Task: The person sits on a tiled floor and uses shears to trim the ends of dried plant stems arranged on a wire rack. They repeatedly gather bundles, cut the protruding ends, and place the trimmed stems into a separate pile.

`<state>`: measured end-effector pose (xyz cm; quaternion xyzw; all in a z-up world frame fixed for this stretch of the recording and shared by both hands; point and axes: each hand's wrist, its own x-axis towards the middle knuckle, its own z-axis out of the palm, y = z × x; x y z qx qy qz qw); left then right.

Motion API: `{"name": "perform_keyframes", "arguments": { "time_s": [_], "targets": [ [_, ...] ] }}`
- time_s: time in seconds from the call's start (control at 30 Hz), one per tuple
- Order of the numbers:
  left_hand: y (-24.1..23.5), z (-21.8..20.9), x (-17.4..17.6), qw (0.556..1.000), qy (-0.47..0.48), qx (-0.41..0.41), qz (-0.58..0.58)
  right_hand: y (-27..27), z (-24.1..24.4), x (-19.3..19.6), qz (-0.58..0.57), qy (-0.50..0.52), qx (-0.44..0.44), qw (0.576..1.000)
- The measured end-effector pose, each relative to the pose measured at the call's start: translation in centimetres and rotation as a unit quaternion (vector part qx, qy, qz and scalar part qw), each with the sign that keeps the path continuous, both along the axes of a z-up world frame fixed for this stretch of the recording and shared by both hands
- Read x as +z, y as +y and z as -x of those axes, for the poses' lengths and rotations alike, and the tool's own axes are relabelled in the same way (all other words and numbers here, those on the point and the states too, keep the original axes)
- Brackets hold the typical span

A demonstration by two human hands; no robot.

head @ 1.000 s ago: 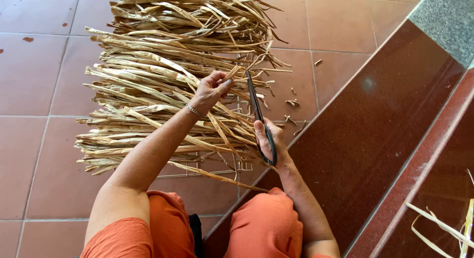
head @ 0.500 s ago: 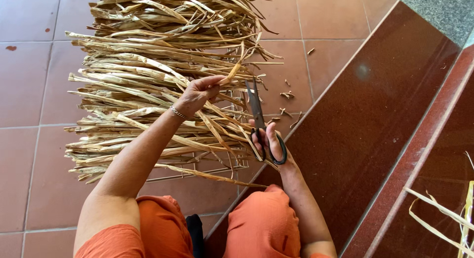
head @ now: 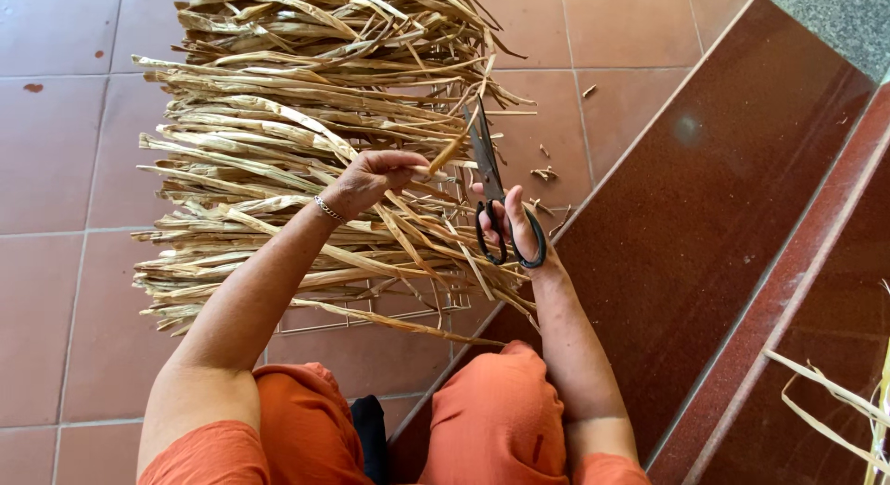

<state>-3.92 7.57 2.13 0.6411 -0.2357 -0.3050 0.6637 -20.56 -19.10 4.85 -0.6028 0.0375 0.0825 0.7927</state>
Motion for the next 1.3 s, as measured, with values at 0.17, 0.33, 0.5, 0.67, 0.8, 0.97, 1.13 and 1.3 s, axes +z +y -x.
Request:
{"name": "perform_keyframes", "arguments": {
  "time_s": [0.17, 0.33, 0.5, 0.67, 0.8, 0.97, 1.13, 1.3],
  "targets": [
    [-0.1, 0.4, 1.1, 1.000, 0.016, -0.021, 0.007, -0.5, 0.4, 0.9, 0.056, -0.045, -0.054, 0.996],
    [0.0, 0.8, 4.7, 1.000, 0.011, 0.021, -0.016, -0.5, 1.8, 1.4, 0.139, -0.115, -0.100, 0.979],
    [-0.7, 0.3, 5.2, 0.998, -0.018, 0.052, -0.037, -0.3, 4.4, 1.1, 0.128, -0.071, -0.176, 0.973],
    [-1.3, -0.5, 4.0, 0.993, 0.014, 0.091, 0.069, 0.6, 7.8, 0.3, 0.076, -0.038, -0.081, 0.993],
    [-1.2, -0.4, 3.7, 0.991, 0.040, 0.112, 0.066, 1.4, 8.6, -1.3, 0.059, -0.014, -0.038, 0.997],
    [-1.0, 0.1, 3.9, 0.995, 0.019, 0.078, 0.060, 1.9, 6.9, -3.0, 0.062, -0.046, -0.049, 0.996],
    [-1.6, 0.8, 3.8, 0.998, 0.030, 0.051, 0.006, 2.4, 5.0, -2.8, 0.070, -0.031, -0.095, 0.993],
    [-3.0, 1.3, 3.1, 0.997, -0.018, 0.036, -0.060, 3.0, 6.5, -2.4, 0.092, -0.017, -0.131, 0.987]
  ]
}}
